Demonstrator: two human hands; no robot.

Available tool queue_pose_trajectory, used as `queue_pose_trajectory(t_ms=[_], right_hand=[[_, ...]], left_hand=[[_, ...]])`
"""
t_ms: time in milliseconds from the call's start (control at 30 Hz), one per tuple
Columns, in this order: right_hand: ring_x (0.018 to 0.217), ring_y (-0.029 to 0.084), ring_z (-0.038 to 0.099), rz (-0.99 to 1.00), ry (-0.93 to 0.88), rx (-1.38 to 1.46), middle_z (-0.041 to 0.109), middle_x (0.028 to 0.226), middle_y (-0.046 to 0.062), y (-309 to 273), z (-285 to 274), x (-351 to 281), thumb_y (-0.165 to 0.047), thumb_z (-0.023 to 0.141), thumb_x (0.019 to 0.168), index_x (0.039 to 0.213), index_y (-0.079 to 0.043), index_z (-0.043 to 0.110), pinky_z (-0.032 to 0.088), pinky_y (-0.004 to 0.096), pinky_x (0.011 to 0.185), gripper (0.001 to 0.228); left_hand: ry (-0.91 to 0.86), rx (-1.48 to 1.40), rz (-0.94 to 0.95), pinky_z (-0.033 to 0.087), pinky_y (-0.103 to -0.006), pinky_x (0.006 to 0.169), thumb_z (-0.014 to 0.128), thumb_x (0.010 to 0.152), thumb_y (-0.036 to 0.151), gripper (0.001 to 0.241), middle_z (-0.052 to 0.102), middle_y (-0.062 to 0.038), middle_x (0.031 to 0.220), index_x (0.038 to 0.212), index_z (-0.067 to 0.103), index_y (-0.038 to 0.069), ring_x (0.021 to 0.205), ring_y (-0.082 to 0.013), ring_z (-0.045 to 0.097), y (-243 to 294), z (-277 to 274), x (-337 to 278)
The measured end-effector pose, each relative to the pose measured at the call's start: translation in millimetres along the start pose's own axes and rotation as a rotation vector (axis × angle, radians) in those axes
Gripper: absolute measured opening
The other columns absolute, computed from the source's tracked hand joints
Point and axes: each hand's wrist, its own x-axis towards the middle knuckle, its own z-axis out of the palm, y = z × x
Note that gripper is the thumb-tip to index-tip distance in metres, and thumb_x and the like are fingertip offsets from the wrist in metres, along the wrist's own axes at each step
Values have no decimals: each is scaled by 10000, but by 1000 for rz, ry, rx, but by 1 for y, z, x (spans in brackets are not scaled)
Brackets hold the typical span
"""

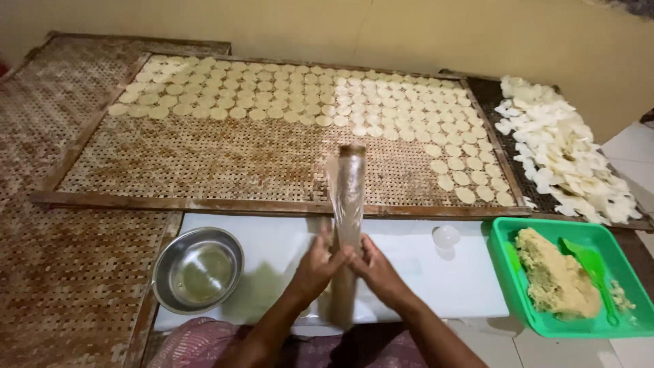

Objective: Flattening dough with a rolling pin and cutting out circular shapes using a round mold.

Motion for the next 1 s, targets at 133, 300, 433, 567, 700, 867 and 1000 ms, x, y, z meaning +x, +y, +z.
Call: queue_pose_trajectory(t_ms=[133, 300, 433, 567, 700, 867, 1000], right_hand=[[1169, 400, 693, -250, -160, -41, 651, 1315, 260, 12, -14, -11, -537, 505, 943, 1433, -63, 417, 605, 567, 992, 687], [890, 189, 730, -337, 315, -734, 755, 1131, 45, -32, -60, -50, -313, 794, 815, 1170, -158, 691, 631, 329, 699, 401], [1442, 327, 384, -702, 449, -1308, 472, 1527, 99, -11, -58, -56, -533, 855, 688, 1378, -245, 576, 185, 651, 1224, 798], [1270, 261, 452, -718, 318, -1404, 480, 1394, 31, 51, -47, -49, -537, 781, 733, 1486, -340, 438, 171, 640, 1208, 850], [1011, 255, 592, -581, 146, -1269, 641, 1151, 45, 84, -36, -52, -285, 850, 699, 1366, -196, 557, 427, 445, 949, 734], [1074, 280, 593, -446, 155, -1148, 636, 1230, 47, 92, -23, -54, -231, 853, 705, 1345, -172, 553, 418, 456, 969, 710], [1117, 290, 576, -451, 167, -1134, 610, 1270, 48, 103, -20, -46, -224, 849, 666, 1352, -173, 550, 400, 450, 970, 750]], left_hand=[[-169, -385, -128, 619, -361, 550, 612, 929, 359, 747, 657, -307, 1155, 1545, 344, 32, 707, -276, 691, 0, -6, 5], [-156, 258, -115, 540, -368, 745, 589, 834, 311, 587, 737, -137, 1084, 1347, 574, 28, 828, -211, 651, 103, -15, -62], [-171, 509, -83, 558, -378, 711, 572, 779, 440, 680, 738, -112, 1078, 1364, 569, 93, 841, -236, 678, 46, -16, -36], [-318, 925, 50, 553, -366, 712, 781, 865, 305, 405, 693, -48, 1039, 1186, 591, 149, 766, -209, 643, -13, -7, -33], [-157, 1067, 428, 465, -489, 774, 875, 738, 319, 650, 685, -116, 1062, 1267, 576, 87, 880, -355, 657, -58, 3, -48], [-28, 1358, 472, 373, -562, 966, 737, 889, 497, 653, 587, -126, 1167, 1385, 482, 159, 1074, -332, 561, -112, 1, -42], [198, 1478, 626, 390, -605, 1038, 708, 852, 659, 751, 617, -182, 1334, 1381, 576, 143, 1328, -388, 514, -132, 4, -42]])
